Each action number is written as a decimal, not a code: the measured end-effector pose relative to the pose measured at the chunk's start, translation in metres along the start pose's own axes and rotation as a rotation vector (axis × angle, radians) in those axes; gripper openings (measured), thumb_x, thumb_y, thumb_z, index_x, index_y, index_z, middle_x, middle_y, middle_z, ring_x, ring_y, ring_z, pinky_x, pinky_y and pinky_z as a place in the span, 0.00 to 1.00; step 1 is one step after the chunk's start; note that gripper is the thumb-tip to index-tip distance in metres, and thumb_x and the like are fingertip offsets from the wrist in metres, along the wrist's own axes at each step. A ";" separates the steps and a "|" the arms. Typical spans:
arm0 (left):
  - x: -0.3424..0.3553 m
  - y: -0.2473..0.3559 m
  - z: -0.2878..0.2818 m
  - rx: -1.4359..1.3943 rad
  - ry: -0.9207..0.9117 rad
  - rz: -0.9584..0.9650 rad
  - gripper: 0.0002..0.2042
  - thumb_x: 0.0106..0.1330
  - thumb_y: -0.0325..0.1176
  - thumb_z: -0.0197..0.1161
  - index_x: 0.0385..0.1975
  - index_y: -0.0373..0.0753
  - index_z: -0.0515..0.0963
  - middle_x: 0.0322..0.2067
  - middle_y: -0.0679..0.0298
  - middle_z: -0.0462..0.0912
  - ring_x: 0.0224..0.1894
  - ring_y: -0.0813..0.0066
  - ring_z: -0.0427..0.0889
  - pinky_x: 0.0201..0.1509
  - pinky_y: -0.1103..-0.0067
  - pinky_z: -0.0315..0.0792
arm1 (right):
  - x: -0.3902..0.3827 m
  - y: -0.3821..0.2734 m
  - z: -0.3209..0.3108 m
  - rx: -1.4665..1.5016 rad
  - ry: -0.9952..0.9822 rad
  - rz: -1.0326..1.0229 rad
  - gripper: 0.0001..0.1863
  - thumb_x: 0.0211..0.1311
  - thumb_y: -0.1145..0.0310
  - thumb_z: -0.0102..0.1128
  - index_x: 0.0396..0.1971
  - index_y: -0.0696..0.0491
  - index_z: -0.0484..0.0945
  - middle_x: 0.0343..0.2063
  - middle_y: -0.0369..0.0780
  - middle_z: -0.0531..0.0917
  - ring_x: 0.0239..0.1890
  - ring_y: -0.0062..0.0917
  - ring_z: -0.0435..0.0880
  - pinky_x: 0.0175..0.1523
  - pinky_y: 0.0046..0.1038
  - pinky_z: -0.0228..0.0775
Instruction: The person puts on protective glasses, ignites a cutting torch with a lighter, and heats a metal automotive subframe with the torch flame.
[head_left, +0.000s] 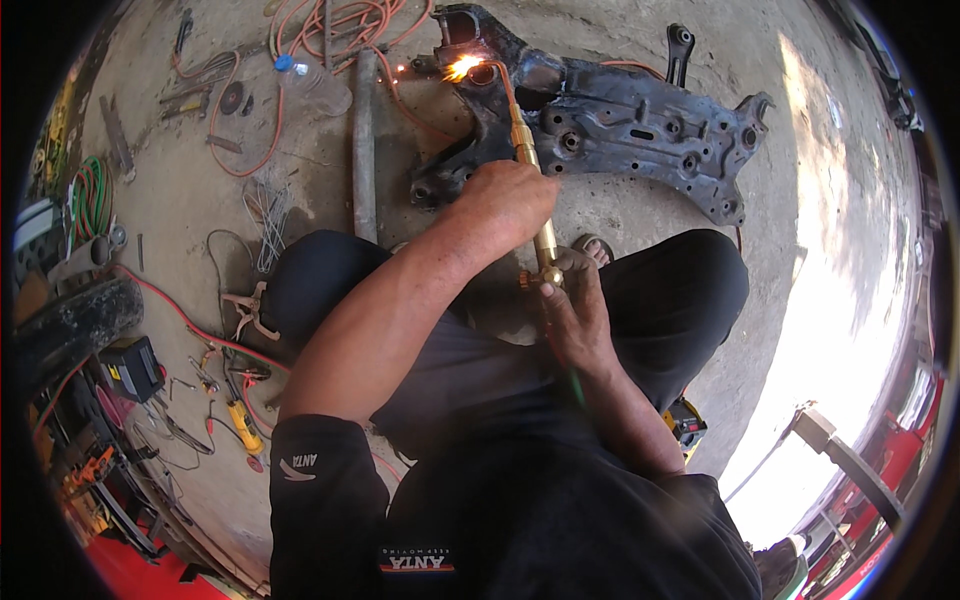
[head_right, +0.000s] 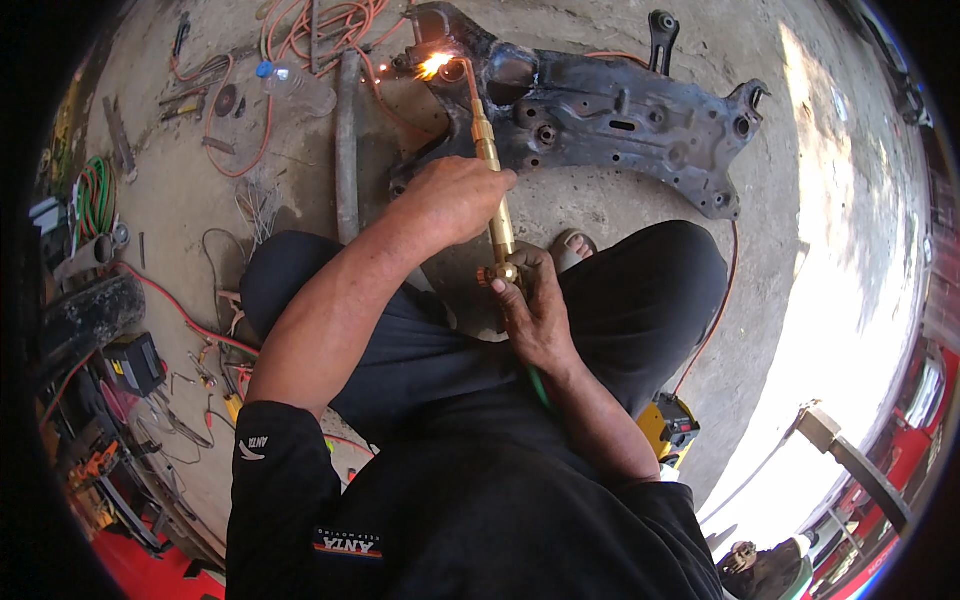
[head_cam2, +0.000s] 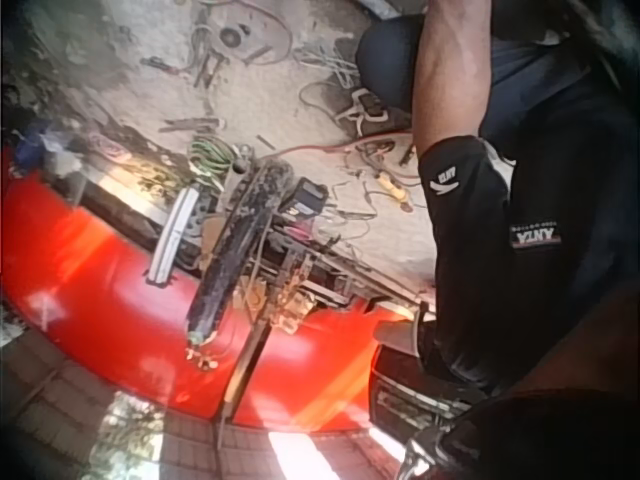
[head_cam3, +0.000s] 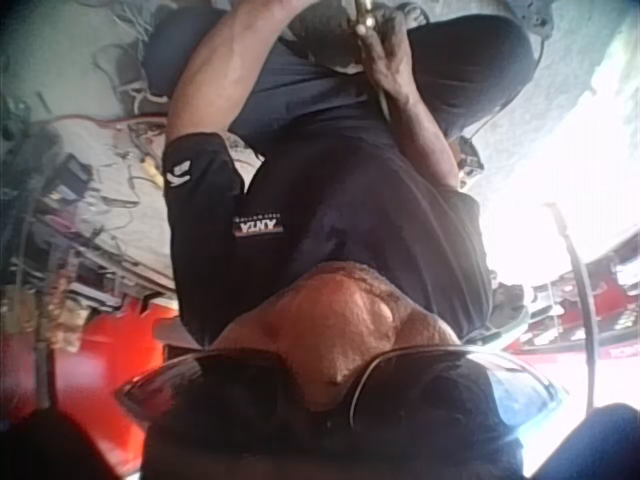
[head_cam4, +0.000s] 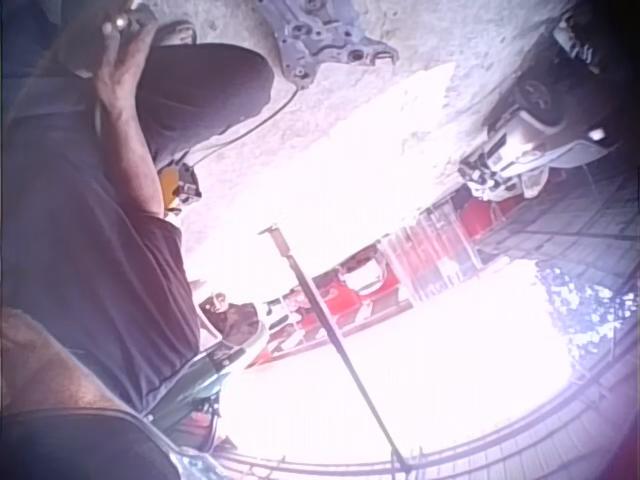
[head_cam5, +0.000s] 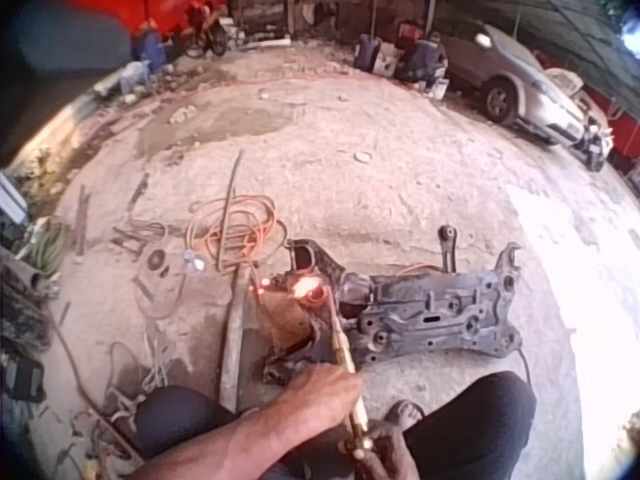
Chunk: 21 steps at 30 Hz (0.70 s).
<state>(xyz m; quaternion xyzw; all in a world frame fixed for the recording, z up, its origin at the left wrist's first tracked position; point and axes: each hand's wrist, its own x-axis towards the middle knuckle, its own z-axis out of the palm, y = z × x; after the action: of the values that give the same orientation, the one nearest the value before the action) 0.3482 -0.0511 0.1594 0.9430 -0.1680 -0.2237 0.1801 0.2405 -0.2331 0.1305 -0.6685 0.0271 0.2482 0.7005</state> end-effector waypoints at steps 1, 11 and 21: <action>0.000 0.000 0.000 -0.001 0.016 0.007 0.09 0.63 0.26 0.58 0.41 0.36 0.80 0.37 0.50 0.85 0.43 0.49 0.86 0.46 0.60 0.80 | 0.000 0.001 0.001 0.004 0.005 -0.015 0.14 0.74 0.71 0.56 0.52 0.55 0.64 0.40 0.37 0.79 0.33 0.14 0.72 0.36 0.18 0.67; 0.001 -0.001 0.002 -0.015 0.031 0.021 0.08 0.62 0.26 0.58 0.40 0.36 0.80 0.35 0.50 0.85 0.43 0.49 0.86 0.46 0.60 0.81 | 0.000 -0.001 0.000 -0.043 0.022 0.009 0.13 0.74 0.69 0.56 0.51 0.54 0.65 0.37 0.35 0.79 0.31 0.13 0.71 0.34 0.18 0.65; 0.000 0.000 0.002 -0.028 0.054 0.012 0.08 0.63 0.26 0.57 0.40 0.36 0.80 0.35 0.49 0.85 0.43 0.48 0.86 0.46 0.60 0.80 | 0.000 -0.001 -0.001 0.006 0.012 0.024 0.13 0.74 0.70 0.56 0.52 0.54 0.66 0.38 0.35 0.80 0.31 0.12 0.71 0.34 0.18 0.66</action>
<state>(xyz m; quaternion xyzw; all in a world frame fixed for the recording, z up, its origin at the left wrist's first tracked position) 0.3477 -0.0511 0.1578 0.9450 -0.1655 -0.1995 0.1993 0.2411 -0.2343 0.1315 -0.6675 0.0400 0.2523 0.6994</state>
